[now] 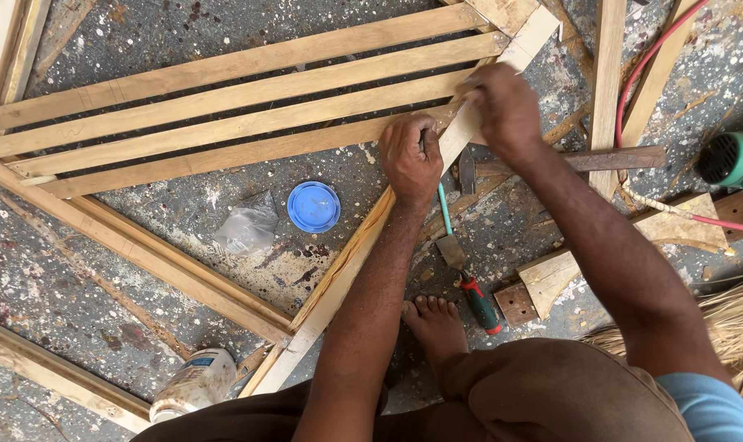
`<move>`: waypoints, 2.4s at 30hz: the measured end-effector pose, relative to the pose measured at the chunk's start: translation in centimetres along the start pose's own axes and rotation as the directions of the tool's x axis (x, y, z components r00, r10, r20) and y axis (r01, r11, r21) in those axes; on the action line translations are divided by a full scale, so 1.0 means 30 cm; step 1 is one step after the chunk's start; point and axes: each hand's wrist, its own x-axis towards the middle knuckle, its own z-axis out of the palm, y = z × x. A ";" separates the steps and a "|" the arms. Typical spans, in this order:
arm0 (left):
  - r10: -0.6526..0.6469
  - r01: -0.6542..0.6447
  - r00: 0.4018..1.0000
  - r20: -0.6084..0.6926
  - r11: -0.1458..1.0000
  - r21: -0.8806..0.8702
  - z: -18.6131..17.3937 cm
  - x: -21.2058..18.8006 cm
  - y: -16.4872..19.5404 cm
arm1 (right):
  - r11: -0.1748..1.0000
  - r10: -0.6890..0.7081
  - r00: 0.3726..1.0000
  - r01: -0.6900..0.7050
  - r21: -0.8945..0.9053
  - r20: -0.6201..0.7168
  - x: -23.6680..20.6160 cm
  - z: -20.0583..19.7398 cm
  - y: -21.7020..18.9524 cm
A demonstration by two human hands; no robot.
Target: The person applies adhesive to wooden slats and positions them into a triangular frame, then uses a hammer to secure them into place.
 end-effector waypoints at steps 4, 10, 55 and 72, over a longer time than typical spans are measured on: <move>-0.051 0.051 0.999 -0.001 0.998 -0.032 0.006 0.006 -0.003 | 0.828 0.287 0.954 -0.201 0.524 -0.089 -0.068 -0.121 0.048; -0.113 0.116 0.992 0.059 0.991 -0.059 0.034 0.032 0.012 | 0.918 0.361 0.858 -0.396 0.022 0.364 -0.431 -0.145 -0.086; -0.130 0.128 0.981 0.142 0.991 0.023 0.026 0.067 0.040 | 0.821 0.567 0.808 -0.539 -0.188 0.162 -0.546 -0.205 -0.117; -0.165 0.162 0.971 0.171 0.986 0.031 0.009 0.096 0.050 | 0.896 0.346 0.929 -0.285 -0.342 0.130 -0.496 -0.164 -0.074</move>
